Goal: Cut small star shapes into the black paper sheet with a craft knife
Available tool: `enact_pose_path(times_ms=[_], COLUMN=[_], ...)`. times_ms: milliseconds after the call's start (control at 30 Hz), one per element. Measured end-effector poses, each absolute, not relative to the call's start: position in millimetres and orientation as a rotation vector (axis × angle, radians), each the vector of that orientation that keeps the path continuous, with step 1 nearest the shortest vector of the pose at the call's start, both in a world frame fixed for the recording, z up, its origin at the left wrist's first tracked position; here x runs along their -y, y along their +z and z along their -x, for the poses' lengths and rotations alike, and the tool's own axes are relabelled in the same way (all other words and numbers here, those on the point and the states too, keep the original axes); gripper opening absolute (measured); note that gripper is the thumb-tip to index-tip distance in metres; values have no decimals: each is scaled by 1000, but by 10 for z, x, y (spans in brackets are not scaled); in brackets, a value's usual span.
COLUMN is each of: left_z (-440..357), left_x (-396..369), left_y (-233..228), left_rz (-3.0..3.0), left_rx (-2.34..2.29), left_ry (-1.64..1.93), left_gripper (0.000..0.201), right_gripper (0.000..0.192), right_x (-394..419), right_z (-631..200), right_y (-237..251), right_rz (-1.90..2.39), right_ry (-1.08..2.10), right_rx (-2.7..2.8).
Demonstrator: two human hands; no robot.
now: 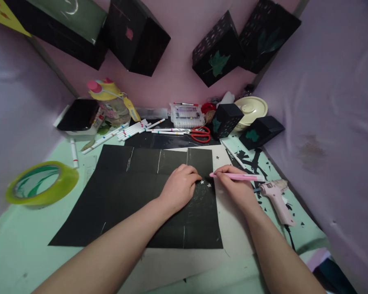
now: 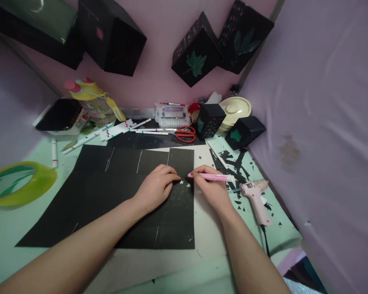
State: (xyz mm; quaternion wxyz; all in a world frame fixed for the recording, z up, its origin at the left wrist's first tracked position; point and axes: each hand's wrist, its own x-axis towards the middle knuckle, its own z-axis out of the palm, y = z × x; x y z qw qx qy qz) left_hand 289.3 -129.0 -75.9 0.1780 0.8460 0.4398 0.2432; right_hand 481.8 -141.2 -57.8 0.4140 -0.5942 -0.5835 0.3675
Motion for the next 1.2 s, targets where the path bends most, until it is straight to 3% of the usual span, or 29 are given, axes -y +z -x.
enact_pose_path(times_ms=[1200], left_z=[-2863], left_x=[1258], left_y=[-752], left_rz=[-2372], left_rx=[-1202], left_ry=[626], left_gripper=[32], right_gripper=[16], right_x=[1438], right_z=[-4753], right_y=[-665], right_rz=[1613], right_ry=[908], right_rx=[1565])
